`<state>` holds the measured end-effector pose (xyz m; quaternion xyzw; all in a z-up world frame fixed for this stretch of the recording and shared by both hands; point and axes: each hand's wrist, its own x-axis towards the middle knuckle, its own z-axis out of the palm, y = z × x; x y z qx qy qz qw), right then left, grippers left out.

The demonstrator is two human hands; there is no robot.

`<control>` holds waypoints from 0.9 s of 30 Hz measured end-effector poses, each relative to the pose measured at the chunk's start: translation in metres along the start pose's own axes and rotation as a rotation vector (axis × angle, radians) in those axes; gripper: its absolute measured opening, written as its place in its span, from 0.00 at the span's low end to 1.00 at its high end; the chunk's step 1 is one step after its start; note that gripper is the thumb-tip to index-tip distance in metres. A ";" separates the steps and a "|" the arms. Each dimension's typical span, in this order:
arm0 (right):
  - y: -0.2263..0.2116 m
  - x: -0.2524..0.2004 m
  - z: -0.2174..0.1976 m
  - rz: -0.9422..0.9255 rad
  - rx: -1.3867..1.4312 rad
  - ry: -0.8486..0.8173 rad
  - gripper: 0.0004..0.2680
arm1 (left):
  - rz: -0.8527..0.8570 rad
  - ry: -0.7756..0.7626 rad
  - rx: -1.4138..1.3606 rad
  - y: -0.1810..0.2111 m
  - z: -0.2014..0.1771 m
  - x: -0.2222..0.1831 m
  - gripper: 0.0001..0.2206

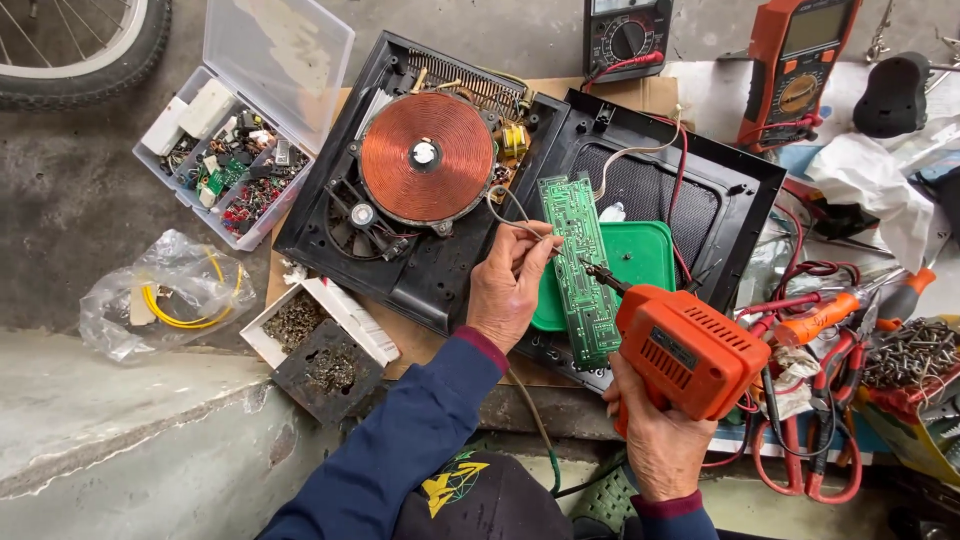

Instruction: Soldering wires and components onto a circuit board of an induction cooker during a repair process.

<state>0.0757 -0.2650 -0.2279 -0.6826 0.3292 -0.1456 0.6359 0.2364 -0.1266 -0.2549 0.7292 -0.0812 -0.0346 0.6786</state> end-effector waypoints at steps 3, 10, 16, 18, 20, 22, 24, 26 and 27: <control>-0.004 0.003 0.001 -0.030 -0.011 -0.010 0.27 | 0.044 0.004 0.095 -0.005 0.003 0.000 0.07; 0.005 0.000 -0.005 0.016 0.000 -0.009 0.15 | 0.009 0.007 0.054 -0.025 0.007 0.001 0.07; 0.005 0.001 -0.004 0.028 -0.024 -0.009 0.14 | 0.007 0.022 0.050 -0.025 0.007 0.001 0.06; 0.004 0.001 -0.003 0.034 -0.031 -0.012 0.14 | -0.012 0.018 0.033 -0.023 0.007 0.001 0.06; 0.002 0.001 -0.002 0.041 -0.038 -0.015 0.14 | -0.031 0.015 0.016 -0.022 0.006 0.001 0.06; 0.000 0.001 0.000 0.049 -0.018 -0.019 0.15 | -0.005 0.006 0.056 -0.021 0.005 0.001 0.06; -0.002 -0.001 0.001 0.055 -0.034 -0.015 0.13 | 0.003 -0.003 0.056 -0.023 0.005 0.001 0.06; -0.003 -0.001 0.002 0.059 -0.050 -0.010 0.12 | 0.012 -0.013 0.055 -0.022 0.004 0.001 0.06; -0.002 -0.001 0.002 0.040 -0.040 -0.013 0.13 | 0.025 -0.019 0.091 -0.021 0.003 0.001 0.06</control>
